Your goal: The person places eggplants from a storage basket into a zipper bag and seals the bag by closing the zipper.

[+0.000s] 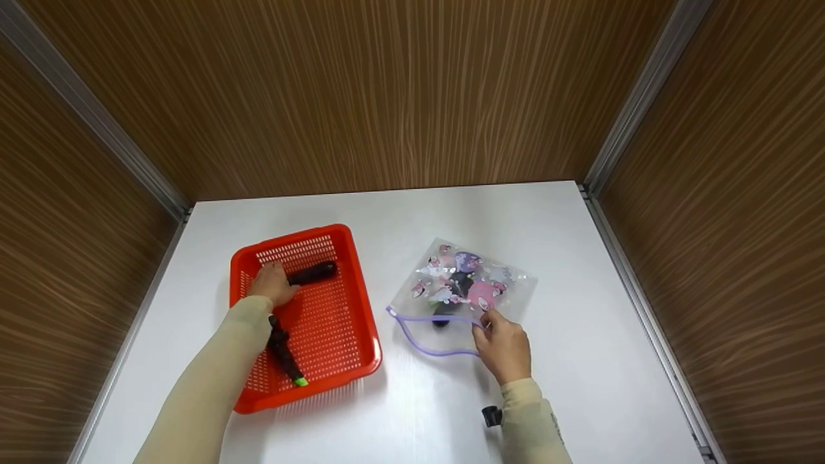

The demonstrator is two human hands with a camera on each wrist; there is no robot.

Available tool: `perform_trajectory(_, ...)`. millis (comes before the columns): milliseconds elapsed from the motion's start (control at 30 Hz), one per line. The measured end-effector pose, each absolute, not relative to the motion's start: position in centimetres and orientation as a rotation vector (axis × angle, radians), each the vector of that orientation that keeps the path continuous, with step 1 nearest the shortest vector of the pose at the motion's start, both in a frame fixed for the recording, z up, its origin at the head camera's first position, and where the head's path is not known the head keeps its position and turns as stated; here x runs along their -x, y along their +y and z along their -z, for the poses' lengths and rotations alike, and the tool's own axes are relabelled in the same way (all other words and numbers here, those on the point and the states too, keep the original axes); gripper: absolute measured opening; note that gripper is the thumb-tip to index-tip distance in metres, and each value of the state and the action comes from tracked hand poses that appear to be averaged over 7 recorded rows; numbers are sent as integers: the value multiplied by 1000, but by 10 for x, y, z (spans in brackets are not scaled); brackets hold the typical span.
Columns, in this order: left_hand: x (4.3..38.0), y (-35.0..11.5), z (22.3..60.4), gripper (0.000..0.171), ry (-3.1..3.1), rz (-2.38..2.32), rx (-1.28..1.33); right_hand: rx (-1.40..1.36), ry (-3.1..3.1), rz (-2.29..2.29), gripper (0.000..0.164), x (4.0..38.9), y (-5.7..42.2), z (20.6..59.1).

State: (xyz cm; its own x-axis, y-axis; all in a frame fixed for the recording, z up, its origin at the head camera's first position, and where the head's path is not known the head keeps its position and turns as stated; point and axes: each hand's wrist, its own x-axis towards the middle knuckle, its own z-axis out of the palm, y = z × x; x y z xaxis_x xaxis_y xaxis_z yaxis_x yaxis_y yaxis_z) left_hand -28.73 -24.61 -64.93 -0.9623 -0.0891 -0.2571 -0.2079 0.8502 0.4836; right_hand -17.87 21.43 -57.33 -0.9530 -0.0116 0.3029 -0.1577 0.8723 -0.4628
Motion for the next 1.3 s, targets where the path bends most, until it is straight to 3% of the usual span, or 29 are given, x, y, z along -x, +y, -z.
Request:
perform_trajectory(333,286,-250,659,51,2743,-785,309,-102,-2781,-715,9,179,215,573)
perform_trajectory(567,283,-250,663,23,2761,-717,292,-108,-2767,-715,10,180,214,573)
perform_trajectory(800,280,-248,662,32,2744,-626,242,-102,-2788,-716,10,179,215,573)
perform_trajectory(1000,281,-250,663,18,2779,-663,225,-142,-2748,-709,11,180,215,573)
perform_trajectory(1300,282,-251,663,17,2808,-667,203,-150,-2740,-697,11,179,214,572)
